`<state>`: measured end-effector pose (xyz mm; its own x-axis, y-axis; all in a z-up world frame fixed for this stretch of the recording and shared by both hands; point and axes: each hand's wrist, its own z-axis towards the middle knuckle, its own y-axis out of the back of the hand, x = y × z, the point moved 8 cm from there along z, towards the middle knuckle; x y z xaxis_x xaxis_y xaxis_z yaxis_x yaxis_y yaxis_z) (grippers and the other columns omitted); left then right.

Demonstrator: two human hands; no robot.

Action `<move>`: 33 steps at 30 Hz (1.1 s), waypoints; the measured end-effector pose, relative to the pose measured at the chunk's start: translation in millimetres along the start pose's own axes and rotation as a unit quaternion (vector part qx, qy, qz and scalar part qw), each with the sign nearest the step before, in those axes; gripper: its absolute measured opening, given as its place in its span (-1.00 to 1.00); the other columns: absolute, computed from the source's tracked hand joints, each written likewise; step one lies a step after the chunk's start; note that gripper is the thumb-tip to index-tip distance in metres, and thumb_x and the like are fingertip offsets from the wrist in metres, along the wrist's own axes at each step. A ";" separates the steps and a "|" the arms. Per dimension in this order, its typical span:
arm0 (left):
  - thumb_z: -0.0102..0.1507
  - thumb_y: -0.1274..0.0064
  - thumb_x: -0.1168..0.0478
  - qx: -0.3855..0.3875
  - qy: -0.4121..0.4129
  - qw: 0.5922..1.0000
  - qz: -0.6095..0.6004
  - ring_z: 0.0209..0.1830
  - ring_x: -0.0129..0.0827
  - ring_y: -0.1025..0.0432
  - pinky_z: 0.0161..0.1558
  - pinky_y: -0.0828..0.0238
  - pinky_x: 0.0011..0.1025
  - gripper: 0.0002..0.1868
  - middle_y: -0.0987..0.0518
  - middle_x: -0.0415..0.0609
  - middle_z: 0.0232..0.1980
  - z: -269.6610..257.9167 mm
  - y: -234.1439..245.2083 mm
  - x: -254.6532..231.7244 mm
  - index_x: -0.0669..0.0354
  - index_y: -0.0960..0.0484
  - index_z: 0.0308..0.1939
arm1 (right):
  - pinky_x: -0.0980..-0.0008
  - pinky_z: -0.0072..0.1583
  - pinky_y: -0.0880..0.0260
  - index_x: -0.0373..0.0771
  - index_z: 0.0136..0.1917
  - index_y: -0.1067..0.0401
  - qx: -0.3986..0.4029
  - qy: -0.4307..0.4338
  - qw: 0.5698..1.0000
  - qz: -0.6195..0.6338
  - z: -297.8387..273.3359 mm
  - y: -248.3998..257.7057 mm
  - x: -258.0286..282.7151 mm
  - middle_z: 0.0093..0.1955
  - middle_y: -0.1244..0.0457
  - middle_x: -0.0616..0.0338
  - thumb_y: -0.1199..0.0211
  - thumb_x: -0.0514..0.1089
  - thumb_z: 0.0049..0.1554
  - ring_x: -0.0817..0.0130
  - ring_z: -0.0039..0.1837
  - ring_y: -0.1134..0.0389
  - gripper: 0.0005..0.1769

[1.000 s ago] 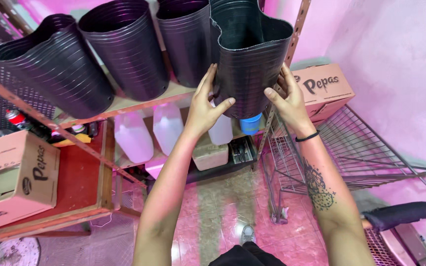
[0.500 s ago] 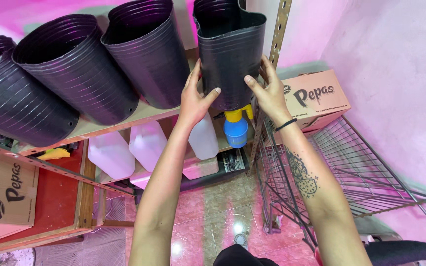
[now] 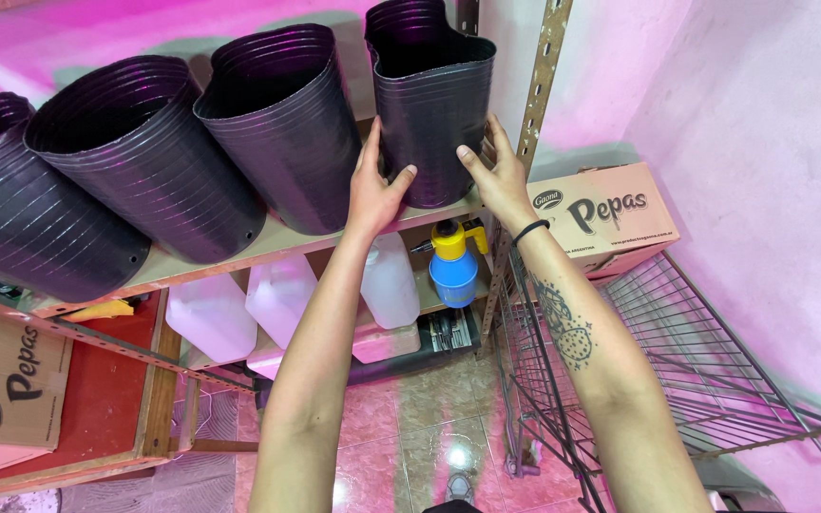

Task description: The person repeatedly moves stacks of black plastic pots and white plastic jugs between a cardboard box and a metal shelf. The person also moves a blue and yellow pressure sprayer. The person handles the items one at a time or in small stacks, placing them on the shelf or back into the box.

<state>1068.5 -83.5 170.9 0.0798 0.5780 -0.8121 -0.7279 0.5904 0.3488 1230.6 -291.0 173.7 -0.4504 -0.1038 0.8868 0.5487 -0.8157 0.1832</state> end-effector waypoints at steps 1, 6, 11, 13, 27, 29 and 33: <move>0.45 -0.51 0.14 -0.001 -0.001 1.000 0.000 0.91 0.28 -0.25 0.69 -0.52 0.29 0.15 -0.31 0.16 0.94 0.2 -2.2 1.3 -0.36 -0.15 1.01 | -0.44 0.77 -0.30 -0.05 1.03 0.01 0.000 0.001 1.000 0.000 -0.5 0.3 0.0 0.95 -0.06 -0.36 -0.47 0.22 0.62 -0.54 0.86 -0.12 0.00; 0.46 -0.48 0.12 -0.006 0.012 1.000 0.006 0.92 0.28 -0.25 0.74 -0.47 0.27 0.13 -0.31 0.18 0.94 -1.6 -0.8 3.4 -0.36 -0.13 1.01 | -0.36 0.78 -0.32 -0.04 1.02 -0.04 -0.010 -0.018 1.000 0.001 -0.2 -1.6 -6.3 0.94 -0.09 -0.32 -0.51 0.23 0.58 -0.48 0.85 -0.16 0.01; 0.42 -0.53 0.02 -0.011 0.005 1.000 0.010 0.91 0.32 -0.25 0.78 -0.39 0.35 0.19 -0.31 0.18 0.94 -29.8 7.3 -13.1 -0.35 -0.11 1.02 | -0.52 0.74 -0.32 -0.14 1.01 0.00 0.004 -0.009 1.000 -0.017 -24.1 7.9 1.9 0.94 -0.05 -0.41 -0.46 0.16 0.60 -0.58 0.84 -0.12 0.00; 0.41 -0.54 0.01 -0.012 0.006 1.000 0.010 0.90 0.34 -0.25 0.76 -0.41 0.37 0.20 -0.32 0.19 0.93 -55.7 14.3 -26.4 -0.34 -0.12 1.02 | -0.56 0.73 -0.32 -0.18 1.01 0.01 0.013 -0.013 1.000 -0.025 -42.5 9.4 11.4 0.94 -0.04 -0.44 -0.46 0.13 0.59 -0.61 0.84 -0.12 0.00; 0.43 -0.46 0.26 0.002 0.055 0.991 -0.121 0.83 0.47 -0.30 0.61 -0.48 0.47 0.14 -0.31 0.28 0.92 -301.5 122.5 -17.8 0.07 -0.12 1.00 | -0.53 0.59 -0.42 -0.20 0.95 -0.20 0.075 0.011 0.997 0.008 -223.8 -14.3 57.5 0.89 -0.15 -0.40 -0.45 -0.13 0.50 -0.58 0.78 -0.21 -0.13; 0.44 -0.43 0.29 -0.010 0.060 0.990 -0.127 0.83 0.49 -0.29 0.60 -0.48 0.48 0.14 -0.31 0.29 0.92 -344.2 152.0 -4.9 0.07 -0.09 1.01 | -0.49 0.58 -0.44 -0.23 0.94 -0.20 0.072 0.015 0.997 0.019 -263.7 -26.4 64.0 0.88 -0.15 -0.41 -0.46 -0.14 0.49 -0.55 0.77 -0.22 -0.13; 0.45 -0.42 0.30 -0.048 0.074 0.987 -0.135 0.80 0.59 -0.27 0.56 -0.47 0.50 0.11 -0.35 0.37 0.88 -456.0 221.1 -3.1 0.13 -0.11 0.99 | -0.48 0.62 -0.39 -0.20 0.93 -0.25 0.065 0.010 0.997 0.046 -365.4 -59.8 58.9 0.87 -0.19 -0.37 -0.44 -0.17 0.49 -0.53 0.77 -0.22 -0.16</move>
<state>596.7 -211.6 37.2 0.1841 0.3132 -0.9317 -0.7551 0.6519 0.0699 913.9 -456.3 60.0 -0.4074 -0.1860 0.8941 0.6737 -0.7222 0.1568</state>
